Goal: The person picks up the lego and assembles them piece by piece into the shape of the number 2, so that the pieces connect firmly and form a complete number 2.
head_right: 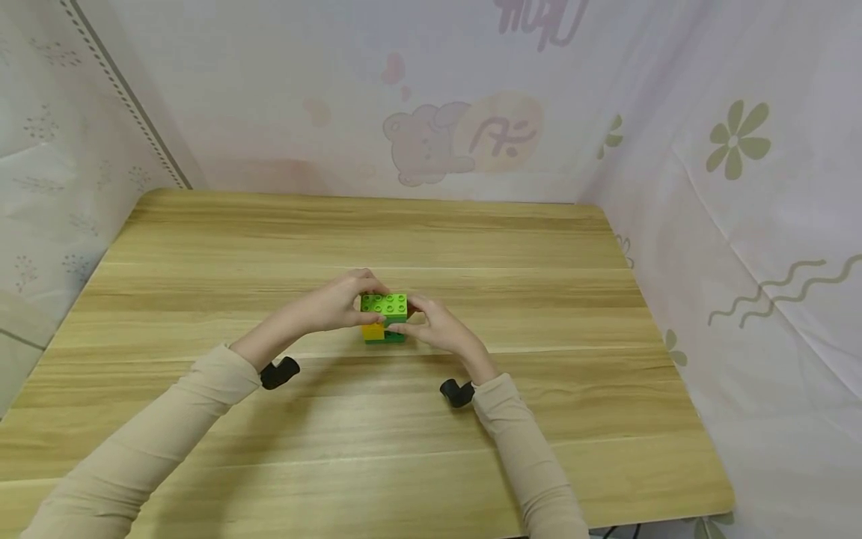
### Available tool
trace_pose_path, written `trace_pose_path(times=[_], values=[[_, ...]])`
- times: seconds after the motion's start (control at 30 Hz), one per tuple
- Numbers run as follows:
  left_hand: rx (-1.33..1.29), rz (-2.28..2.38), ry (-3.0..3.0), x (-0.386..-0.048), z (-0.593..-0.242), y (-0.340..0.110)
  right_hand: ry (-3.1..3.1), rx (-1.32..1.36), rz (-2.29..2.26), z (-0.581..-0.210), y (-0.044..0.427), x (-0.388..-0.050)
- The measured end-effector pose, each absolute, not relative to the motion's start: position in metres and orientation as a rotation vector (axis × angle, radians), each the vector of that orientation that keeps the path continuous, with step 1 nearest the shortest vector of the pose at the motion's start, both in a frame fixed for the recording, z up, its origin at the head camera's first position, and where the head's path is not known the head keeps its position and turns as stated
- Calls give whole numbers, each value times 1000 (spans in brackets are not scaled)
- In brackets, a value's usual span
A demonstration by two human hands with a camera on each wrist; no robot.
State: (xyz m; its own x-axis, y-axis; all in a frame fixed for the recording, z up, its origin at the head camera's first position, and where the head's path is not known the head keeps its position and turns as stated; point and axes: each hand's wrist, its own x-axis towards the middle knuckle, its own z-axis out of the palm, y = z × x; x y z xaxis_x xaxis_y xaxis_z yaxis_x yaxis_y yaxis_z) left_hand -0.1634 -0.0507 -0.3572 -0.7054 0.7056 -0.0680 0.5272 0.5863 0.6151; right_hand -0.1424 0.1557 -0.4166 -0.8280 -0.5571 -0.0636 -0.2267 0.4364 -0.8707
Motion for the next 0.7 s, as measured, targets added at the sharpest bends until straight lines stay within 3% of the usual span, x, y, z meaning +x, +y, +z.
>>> trace_pose_path(times=[0.7], values=[[991, 999, 2517, -163, -373, -57, 2377, -691, -1315, -406, 154, -139]])
